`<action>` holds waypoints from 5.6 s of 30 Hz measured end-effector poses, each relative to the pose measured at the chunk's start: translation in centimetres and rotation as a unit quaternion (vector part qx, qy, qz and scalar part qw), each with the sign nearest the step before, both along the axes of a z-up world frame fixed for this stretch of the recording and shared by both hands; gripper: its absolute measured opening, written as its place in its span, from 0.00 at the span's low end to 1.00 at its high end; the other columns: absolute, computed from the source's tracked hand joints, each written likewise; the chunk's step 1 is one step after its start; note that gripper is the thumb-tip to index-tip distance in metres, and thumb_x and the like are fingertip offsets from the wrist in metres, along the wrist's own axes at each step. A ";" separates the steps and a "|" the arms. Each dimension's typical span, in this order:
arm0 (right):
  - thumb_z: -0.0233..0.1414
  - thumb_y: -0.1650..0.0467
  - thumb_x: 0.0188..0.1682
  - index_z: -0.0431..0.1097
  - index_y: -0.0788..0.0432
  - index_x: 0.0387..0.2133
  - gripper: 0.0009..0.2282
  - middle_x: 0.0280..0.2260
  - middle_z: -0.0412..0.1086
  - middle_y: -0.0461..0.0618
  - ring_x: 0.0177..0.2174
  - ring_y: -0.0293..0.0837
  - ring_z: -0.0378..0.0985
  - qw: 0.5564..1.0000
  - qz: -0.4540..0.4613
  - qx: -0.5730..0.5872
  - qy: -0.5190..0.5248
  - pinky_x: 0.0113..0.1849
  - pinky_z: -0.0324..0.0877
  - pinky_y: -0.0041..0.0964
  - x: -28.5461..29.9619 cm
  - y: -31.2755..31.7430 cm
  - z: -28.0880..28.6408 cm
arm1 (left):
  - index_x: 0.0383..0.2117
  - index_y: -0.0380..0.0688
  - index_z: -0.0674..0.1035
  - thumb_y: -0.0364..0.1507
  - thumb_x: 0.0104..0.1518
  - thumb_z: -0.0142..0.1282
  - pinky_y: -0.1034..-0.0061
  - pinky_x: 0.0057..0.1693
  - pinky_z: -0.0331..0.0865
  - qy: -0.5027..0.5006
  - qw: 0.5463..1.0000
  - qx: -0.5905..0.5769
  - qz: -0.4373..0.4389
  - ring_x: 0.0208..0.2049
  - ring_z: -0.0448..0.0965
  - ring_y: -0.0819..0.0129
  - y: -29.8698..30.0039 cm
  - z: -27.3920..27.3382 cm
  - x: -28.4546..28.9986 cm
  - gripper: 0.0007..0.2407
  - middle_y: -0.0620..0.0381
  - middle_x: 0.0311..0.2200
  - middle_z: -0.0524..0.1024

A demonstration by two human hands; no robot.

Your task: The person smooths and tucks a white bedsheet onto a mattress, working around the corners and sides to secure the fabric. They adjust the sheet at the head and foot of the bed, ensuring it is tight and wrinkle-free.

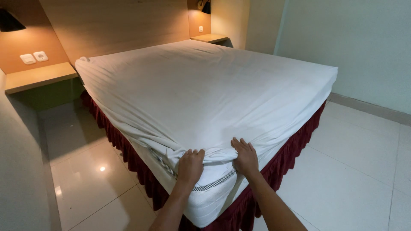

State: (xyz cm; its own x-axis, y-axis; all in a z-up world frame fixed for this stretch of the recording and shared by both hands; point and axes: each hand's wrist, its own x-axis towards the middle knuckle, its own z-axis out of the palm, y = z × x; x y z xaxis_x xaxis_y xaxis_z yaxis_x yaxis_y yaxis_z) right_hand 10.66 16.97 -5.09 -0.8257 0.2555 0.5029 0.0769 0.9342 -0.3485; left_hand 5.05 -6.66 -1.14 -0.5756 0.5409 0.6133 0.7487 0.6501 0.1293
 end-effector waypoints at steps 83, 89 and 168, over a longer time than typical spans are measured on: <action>0.54 0.82 0.33 0.68 0.51 0.56 0.31 0.64 0.62 0.44 0.65 0.47 0.58 0.979 0.196 0.055 -0.021 0.64 0.51 0.49 -1.2 -10.2 4.3 | 0.49 0.38 0.81 0.11 0.47 0.49 0.63 0.62 0.68 -0.046 0.975 0.169 0.136 0.61 0.73 0.51 -9.9 -5.5 -0.9 0.21 0.46 0.54 0.78; 0.54 0.82 0.33 0.69 0.51 0.55 0.30 0.64 0.62 0.43 0.65 0.46 0.57 0.978 0.201 0.044 -0.034 0.64 0.51 0.49 -1.1 -10.2 4.2 | 0.49 0.38 0.81 0.09 0.44 0.49 0.64 0.63 0.68 -0.059 0.972 0.186 0.130 0.61 0.73 0.52 -9.7 -6.4 -0.7 0.23 0.46 0.54 0.78; 0.45 0.87 0.41 0.57 0.69 0.62 0.29 0.66 0.54 0.66 0.66 0.62 0.51 0.994 0.058 0.091 0.035 0.64 0.50 0.55 8.9 -4.0 -1.2 | 0.50 0.35 0.80 0.14 0.45 0.59 0.59 0.64 0.66 0.058 0.989 0.119 -0.060 0.62 0.73 0.51 -0.8 -0.8 4.9 0.21 0.46 0.53 0.79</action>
State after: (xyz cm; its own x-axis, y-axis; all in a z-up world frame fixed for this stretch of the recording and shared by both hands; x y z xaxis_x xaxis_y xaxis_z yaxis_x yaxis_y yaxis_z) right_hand 19.55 12.96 -6.30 -0.8060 0.0605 0.5888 -0.0526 0.9835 -0.1731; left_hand 9.94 -7.46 -1.97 -0.4334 0.4328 0.7904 0.8377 0.5168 0.1764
